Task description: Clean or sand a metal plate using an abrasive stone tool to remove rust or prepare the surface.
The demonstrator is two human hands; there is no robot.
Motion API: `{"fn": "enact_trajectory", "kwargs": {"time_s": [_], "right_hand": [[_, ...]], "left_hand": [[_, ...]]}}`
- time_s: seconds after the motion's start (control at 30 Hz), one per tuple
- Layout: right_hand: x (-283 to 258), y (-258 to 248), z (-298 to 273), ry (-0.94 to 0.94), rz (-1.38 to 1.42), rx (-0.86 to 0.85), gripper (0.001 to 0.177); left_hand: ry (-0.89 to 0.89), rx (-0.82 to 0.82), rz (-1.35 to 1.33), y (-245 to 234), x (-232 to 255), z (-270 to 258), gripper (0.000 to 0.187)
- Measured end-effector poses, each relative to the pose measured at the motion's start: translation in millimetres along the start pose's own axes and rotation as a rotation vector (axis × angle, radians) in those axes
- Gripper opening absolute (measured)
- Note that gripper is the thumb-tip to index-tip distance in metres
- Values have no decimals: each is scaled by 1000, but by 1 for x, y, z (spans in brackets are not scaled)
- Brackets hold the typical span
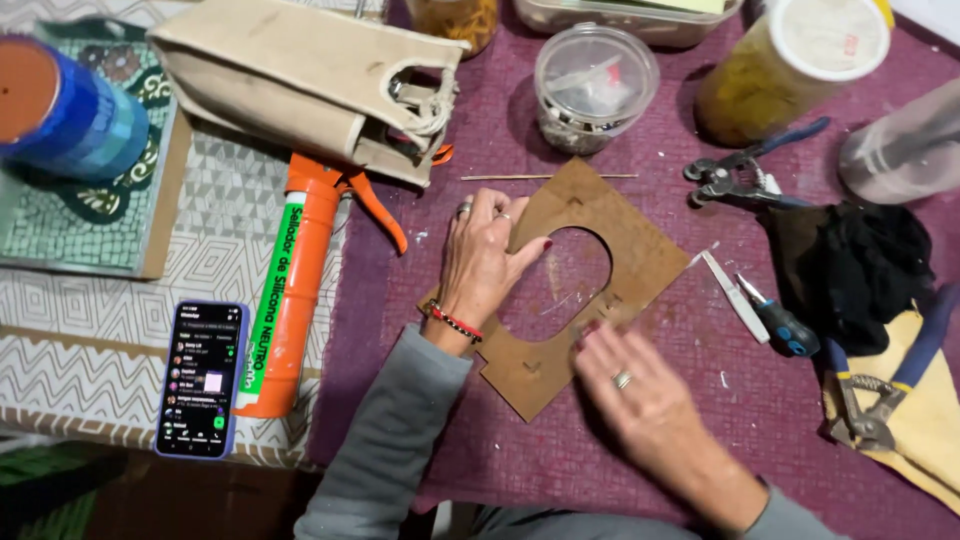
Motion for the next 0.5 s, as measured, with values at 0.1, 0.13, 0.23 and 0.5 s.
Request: {"fn": "enact_trajectory", "kwargs": {"time_s": [0.1, 0.13, 0.23, 0.5], "right_hand": [[-54, -21, 15, -112, 83, -78, 41], [-47, -18, 10, -108, 81, -81, 41], [-25, -6, 8, -50, 10, -50, 44], [-30, -16, 22, 0, 42, 14, 41]], "left_hand": [[-10, 9, -15, 1, -3, -2, 40], [-10, 7, -20, 2, -1, -2, 40], [2, 21, 29, -2, -1, -2, 37], [-16, -4, 40, 2, -3, -3, 38]]}}
Point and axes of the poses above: each hand's wrist, its own z-axis towards the middle knuckle, its own y-axis out of the palm, x = y × z, the point moved 9 cm from there along z, towards the middle knuckle, and after that the axes turned 10 degrees about y, right-handed, at the moved point
